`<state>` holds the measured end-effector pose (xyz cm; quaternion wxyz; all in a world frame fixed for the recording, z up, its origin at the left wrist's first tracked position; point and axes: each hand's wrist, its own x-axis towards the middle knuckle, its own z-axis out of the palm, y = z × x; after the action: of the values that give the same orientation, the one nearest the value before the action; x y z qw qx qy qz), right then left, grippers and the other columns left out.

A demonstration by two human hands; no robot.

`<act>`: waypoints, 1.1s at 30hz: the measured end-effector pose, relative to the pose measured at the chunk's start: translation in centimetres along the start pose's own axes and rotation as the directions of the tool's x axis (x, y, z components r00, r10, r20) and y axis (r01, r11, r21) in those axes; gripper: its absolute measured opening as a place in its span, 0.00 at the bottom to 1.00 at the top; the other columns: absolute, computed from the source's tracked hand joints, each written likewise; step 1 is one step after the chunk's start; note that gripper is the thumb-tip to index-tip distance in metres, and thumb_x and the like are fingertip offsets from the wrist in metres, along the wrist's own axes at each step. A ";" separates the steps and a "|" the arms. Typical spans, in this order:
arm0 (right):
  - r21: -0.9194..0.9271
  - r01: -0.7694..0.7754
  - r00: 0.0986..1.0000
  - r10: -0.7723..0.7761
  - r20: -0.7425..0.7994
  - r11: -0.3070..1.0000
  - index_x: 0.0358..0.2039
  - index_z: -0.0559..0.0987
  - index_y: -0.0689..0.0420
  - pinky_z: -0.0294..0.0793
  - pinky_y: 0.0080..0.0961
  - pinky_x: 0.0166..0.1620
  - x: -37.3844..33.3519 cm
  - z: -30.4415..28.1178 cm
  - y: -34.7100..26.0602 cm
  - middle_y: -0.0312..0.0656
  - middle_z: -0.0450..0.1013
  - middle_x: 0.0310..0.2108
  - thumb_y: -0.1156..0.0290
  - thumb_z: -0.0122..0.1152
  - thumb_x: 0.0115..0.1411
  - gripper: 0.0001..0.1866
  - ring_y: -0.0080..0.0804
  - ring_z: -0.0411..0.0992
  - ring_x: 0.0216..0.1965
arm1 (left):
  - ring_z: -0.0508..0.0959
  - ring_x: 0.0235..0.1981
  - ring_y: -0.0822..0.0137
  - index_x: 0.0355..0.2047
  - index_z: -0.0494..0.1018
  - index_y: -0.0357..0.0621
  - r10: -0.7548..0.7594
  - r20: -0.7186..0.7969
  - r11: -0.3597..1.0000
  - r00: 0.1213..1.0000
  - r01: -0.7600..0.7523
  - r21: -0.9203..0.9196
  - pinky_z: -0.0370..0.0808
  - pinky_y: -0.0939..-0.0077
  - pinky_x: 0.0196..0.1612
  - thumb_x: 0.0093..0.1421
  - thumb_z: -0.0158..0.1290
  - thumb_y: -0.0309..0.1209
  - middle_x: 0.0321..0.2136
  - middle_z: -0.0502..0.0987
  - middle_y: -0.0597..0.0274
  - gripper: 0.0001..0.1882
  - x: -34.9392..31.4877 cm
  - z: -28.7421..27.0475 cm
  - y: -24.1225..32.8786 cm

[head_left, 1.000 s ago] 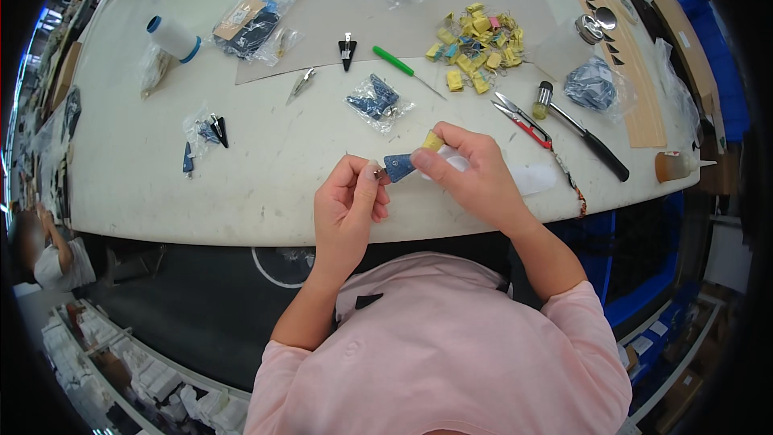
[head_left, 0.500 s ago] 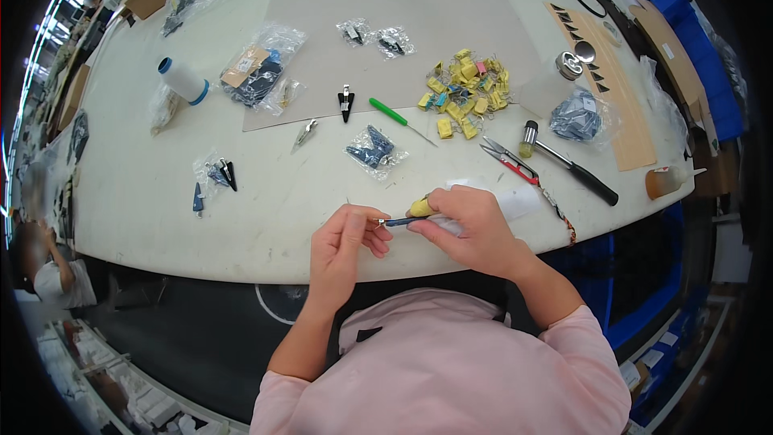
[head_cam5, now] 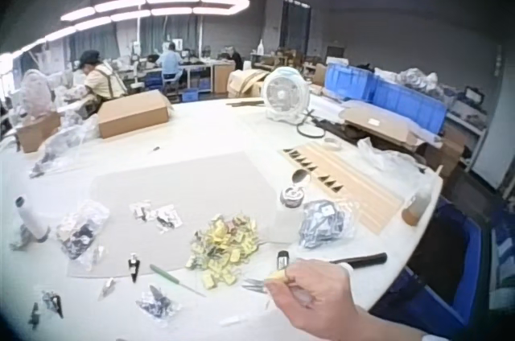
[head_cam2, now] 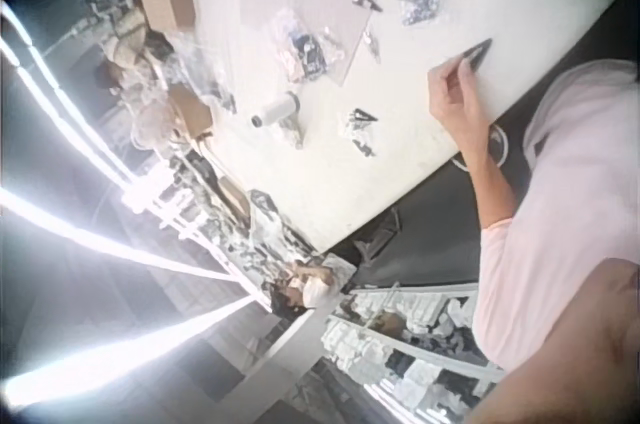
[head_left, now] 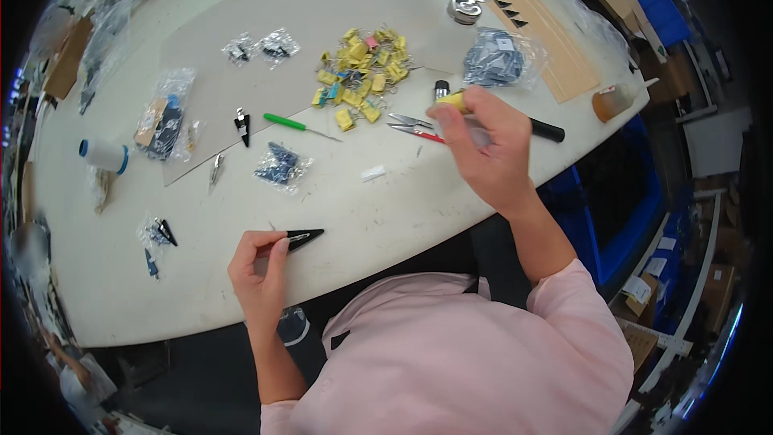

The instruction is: Assembling small hardware and leather/felt components using adhesive and pliers.

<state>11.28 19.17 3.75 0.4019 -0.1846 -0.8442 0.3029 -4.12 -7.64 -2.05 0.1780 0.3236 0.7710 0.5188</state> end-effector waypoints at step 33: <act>0.236 -0.387 0.916 0.401 -0.012 0.891 0.51 0.74 0.60 0.71 0.19 0.44 0.0 -6.7 8.5 0.35 0.74 0.37 0.72 0.50 0.68 0.13 0.20 0.71 0.36 | 0.76 0.39 0.76 0.41 0.72 0.35 -0.203 0.141 0.612 0.969 0.237 -0.754 0.78 0.79 0.42 0.61 0.54 0.22 0.39 0.76 0.62 0.08 0.2 -0.7 0.4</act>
<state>17.18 27.93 1.42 0.3760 -0.3136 -0.7361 0.4674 -4.54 -7.90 -1.45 0.3760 0.1314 0.5088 0.7632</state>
